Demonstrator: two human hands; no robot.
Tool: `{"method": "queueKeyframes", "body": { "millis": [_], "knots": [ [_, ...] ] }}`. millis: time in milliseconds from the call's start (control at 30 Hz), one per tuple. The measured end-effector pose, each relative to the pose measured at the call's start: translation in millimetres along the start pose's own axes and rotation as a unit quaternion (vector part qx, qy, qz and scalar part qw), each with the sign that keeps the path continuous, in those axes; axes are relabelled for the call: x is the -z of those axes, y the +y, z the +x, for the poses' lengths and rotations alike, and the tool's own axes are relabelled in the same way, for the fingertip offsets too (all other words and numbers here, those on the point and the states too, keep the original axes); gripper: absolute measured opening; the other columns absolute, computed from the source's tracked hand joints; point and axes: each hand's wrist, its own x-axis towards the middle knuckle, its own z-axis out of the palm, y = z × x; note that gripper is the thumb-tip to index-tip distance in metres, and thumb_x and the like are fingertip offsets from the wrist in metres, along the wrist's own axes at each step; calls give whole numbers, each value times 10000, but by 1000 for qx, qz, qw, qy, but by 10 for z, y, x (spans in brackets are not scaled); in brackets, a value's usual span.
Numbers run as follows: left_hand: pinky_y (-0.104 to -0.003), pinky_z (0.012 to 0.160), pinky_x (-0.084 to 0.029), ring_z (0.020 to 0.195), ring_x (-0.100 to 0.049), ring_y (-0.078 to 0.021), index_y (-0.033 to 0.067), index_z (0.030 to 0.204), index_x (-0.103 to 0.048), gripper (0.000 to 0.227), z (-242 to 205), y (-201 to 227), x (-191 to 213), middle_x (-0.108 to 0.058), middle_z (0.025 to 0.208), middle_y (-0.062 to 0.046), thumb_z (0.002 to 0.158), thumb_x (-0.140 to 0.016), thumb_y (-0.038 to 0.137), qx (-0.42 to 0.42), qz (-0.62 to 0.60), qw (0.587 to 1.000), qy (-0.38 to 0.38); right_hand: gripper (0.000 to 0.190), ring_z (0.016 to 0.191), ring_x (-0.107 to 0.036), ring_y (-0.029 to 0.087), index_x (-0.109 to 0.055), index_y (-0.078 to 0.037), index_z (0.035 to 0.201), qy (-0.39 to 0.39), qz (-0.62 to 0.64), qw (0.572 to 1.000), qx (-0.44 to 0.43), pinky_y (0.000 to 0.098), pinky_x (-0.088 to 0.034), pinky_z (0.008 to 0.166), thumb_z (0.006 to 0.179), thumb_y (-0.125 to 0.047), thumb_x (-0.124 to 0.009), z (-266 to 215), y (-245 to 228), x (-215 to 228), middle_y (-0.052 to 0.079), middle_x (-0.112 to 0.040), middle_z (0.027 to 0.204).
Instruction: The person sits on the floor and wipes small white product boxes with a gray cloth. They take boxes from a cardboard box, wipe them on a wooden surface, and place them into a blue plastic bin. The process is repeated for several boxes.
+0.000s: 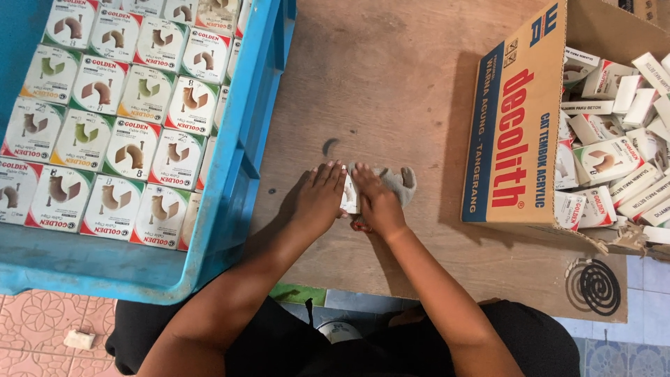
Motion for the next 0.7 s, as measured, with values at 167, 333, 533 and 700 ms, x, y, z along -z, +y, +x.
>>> {"method": "queueKeyframes", "body": {
  "millis": [167,333,533,700],
  "knots": [
    [-487,1081,-118,1346,-191,-335,-7,1367,-286,816,10,-2,26,-238,1447,-190,732,-674,328,-9,-3,1000,-1,426,1228,-419,258,-485,-113,1278,-17,-82,995,49,348,-333,1034,869,-229,-507,-377,-237,60,118,-463,1320],
    [-483,1076,-153,1330,-232,-345,-4,1353,-314,815,36,-42,-33,-271,1433,-191,710,-694,320,-26,8,1000,14,581,1278,-335,309,-368,-98,1353,-90,-151,982,66,401,-275,1068,885,-430,-460,-282,-132,27,152,-372,1380],
    [-421,1103,-151,1345,-226,-322,-14,1350,-300,842,122,-160,-218,-263,1441,-182,711,-632,423,-38,-67,996,47,925,1332,-211,361,-187,-35,1415,-130,-165,978,7,438,-192,1091,784,-702,-300,-129,-96,-71,211,-214,1450],
    [-424,1101,-149,1331,-233,-330,-28,1333,-297,914,37,-61,2,-273,1421,-185,613,-775,269,-12,-83,996,35,1060,1309,-253,349,-256,-41,1394,-133,-146,978,62,418,-220,1073,644,-787,-315,-532,-363,26,193,-264,1429]
  ]
}}
